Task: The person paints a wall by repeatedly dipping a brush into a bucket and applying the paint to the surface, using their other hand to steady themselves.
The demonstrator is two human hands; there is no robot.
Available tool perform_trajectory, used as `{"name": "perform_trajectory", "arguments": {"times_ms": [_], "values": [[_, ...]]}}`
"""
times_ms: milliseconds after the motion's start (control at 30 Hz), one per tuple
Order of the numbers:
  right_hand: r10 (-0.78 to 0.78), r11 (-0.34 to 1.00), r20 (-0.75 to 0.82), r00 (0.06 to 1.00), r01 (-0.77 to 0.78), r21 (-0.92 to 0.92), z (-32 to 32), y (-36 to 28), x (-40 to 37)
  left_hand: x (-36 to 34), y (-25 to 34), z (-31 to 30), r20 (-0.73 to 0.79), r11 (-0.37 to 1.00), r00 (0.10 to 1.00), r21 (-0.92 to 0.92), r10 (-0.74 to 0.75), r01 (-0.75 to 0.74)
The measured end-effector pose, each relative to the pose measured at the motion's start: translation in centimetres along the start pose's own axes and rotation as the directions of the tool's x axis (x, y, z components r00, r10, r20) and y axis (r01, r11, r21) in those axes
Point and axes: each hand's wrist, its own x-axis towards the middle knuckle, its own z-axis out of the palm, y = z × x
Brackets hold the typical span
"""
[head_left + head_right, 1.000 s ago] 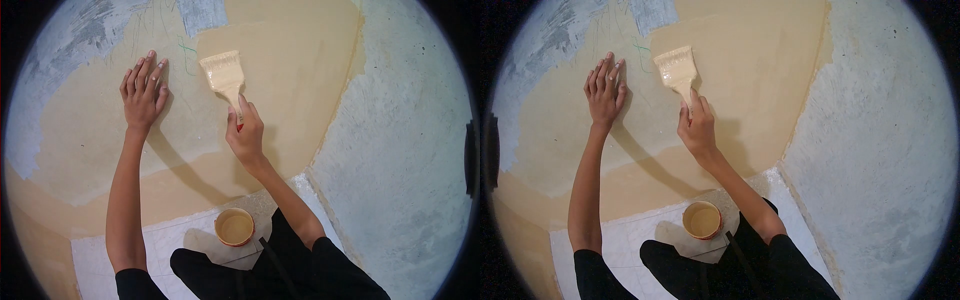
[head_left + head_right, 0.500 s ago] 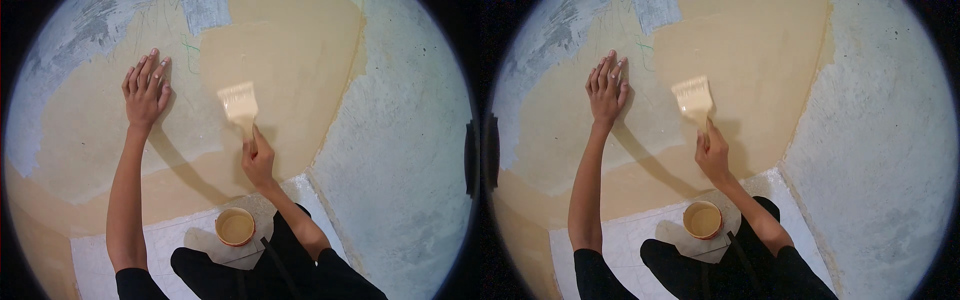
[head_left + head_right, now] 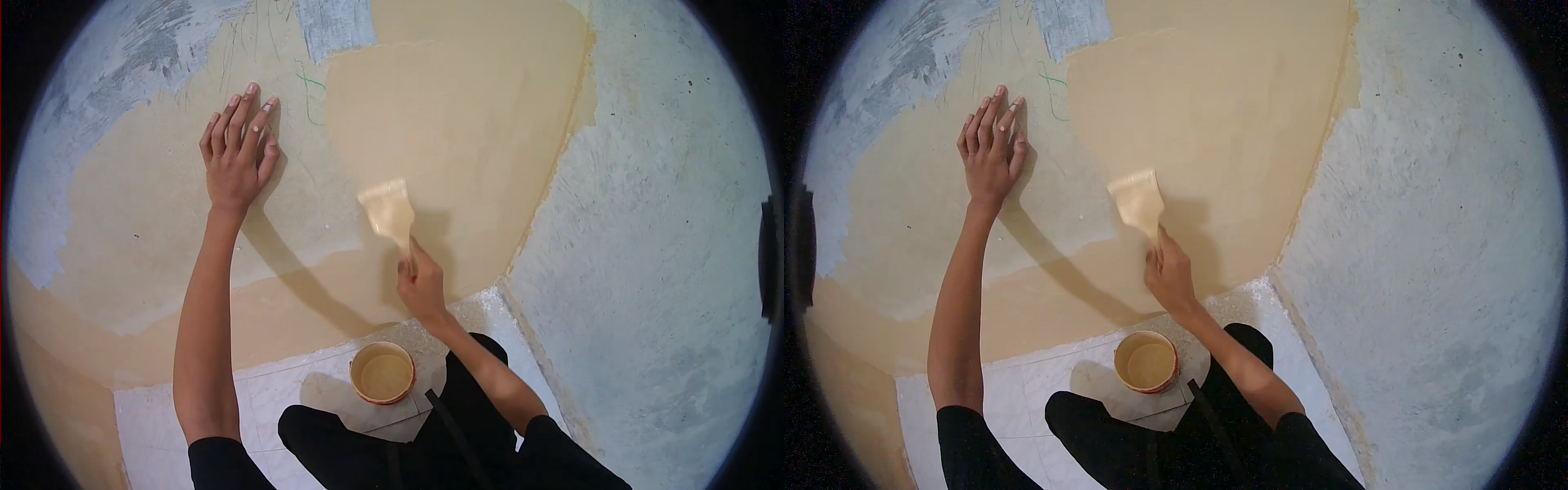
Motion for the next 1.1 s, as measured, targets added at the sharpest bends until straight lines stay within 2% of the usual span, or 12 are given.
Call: {"name": "perform_trajectory", "arguments": {"times_ms": [100, 200, 267, 333, 400, 433, 500, 633, 767, 900, 967, 1100], "values": [[0.010, 0.999, 0.043, 0.999, -0.012, 0.043, -0.7, 0.6, -2.4, 0.0, -0.1, 0.1, -0.012, 1.000, 1.000, -0.017, 0.003, -0.003], [0.120, 0.991, 0.085, 0.989, -0.124, 0.049, -1.2, -0.5, -1.5, 0.0, -0.1, 0.1, -0.004, 1.000, 1.000, 0.006, 0.004, -0.004], [-0.082, 0.996, -0.032, 0.996, 0.082, 0.024, -1.2, -2.7, 2.4, -0.2, -0.1, 0.2, 0.001, 1.000, 1.000, -0.001, 0.004, -0.004], [-0.304, 0.950, -0.188, 0.934, 0.312, 0.010, -0.5, -4.1, 7.0, -0.2, -0.1, 0.2, 0.004, 1.000, 1.000, -0.002, 0.005, -0.005], [-0.125, 0.986, -0.103, 0.987, 0.135, 0.098, -1.0, -7.3, 10.5, -0.2, -0.1, 0.1, -0.004, 1.000, 1.000, -0.007, 0.007, -0.007], [-0.128, 0.985, -0.104, 0.986, 0.138, 0.100, -0.5, -7.2, 12.1, -0.1, -0.1, 0.1, -0.007, 1.000, 1.000, -0.005, 0.008, -0.008], [-0.290, 0.947, -0.209, 0.934, 0.311, 0.076, 0.5, -6.8, 14.2, -0.1, -0.1, 0.1, -0.009, 1.000, 1.000, -0.007, 0.003, -0.003], [-0.292, 0.946, -0.215, 0.932, 0.314, 0.077, 1.1, -5.7, 12.3, -0.1, 0.0, 0.1, -0.030, 0.999, 1.000, -0.032, 0.004, -0.005], [0.030, 0.994, 0.002, 1.000, -0.030, 0.108, 0.1, -3.0, 4.9, -0.4, 0.1, -0.2, -0.011, 1.000, 1.000, 0.001, -0.005, 0.005], [-0.069, 0.996, -0.035, 0.997, 0.071, 0.060, -0.2, -1.1, 1.7, -0.3, 0.1, -0.1, -0.013, 1.000, 1.000, -0.011, -0.004, 0.004], [-0.048, 0.997, -0.074, 0.996, 0.052, 0.051, -1.0, -3.5, 3.6, -0.3, 0.1, 0.0, -0.012, 1.000, 1.000, -0.007, -0.003, 0.003], [-0.226, 0.968, -0.207, 0.952, 0.244, 0.063, -1.2, -6.8, 11.4, -0.3, 0.0, -0.1, 0.001, 1.000, 1.000, -0.012, -0.006, 0.006]]}}
